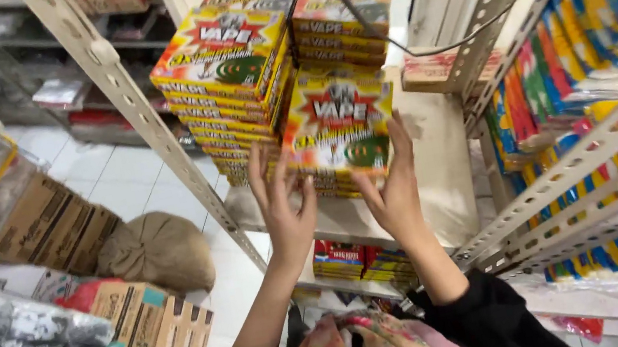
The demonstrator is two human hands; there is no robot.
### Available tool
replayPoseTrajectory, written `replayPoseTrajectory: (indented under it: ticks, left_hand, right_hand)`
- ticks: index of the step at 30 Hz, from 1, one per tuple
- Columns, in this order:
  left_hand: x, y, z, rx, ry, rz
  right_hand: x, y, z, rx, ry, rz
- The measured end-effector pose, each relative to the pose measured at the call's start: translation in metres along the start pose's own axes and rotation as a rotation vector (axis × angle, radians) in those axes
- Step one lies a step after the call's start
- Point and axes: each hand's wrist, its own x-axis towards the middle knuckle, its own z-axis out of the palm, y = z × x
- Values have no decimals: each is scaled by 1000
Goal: The person stocks a store shelf by picking up boxes of mosquito coils and stacking them onto a shelf by hand.
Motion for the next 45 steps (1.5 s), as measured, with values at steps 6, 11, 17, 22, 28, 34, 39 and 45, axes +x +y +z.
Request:
replayPoseTrajectory:
  ticks: [6, 11, 17, 22, 28, 34, 39, 45]
  left_hand:
    - [6, -24, 28, 317, -98, 292]
    - [9, -38, 34, 465, -122, 301]
    - [5, -40, 24, 549, -284, 255]
    - [9, -30, 19, 612, -238, 299]
    - [-37, -14, 2, 545, -294, 188]
    - [-188, 2, -69, 485, -159, -169]
    - [-357, 50, -136, 583, 195, -480]
    - [-534, 166, -176, 756, 742, -749]
  right_hand:
    - [41, -6, 22, -187, 13, 50]
    - [44, 3, 25, -83, 17, 92]
    - [23, 19, 25, 206, 143, 37]
    - [6, 34, 34, 244, 202, -24]
    - [-19, 39, 23, 295, 219, -7]
    - [-107, -2, 37, 448, -30, -96]
    - [-201, -84, 40, 426, -675, -187]
    - [-301, -201, 26, 732, -1217, -482]
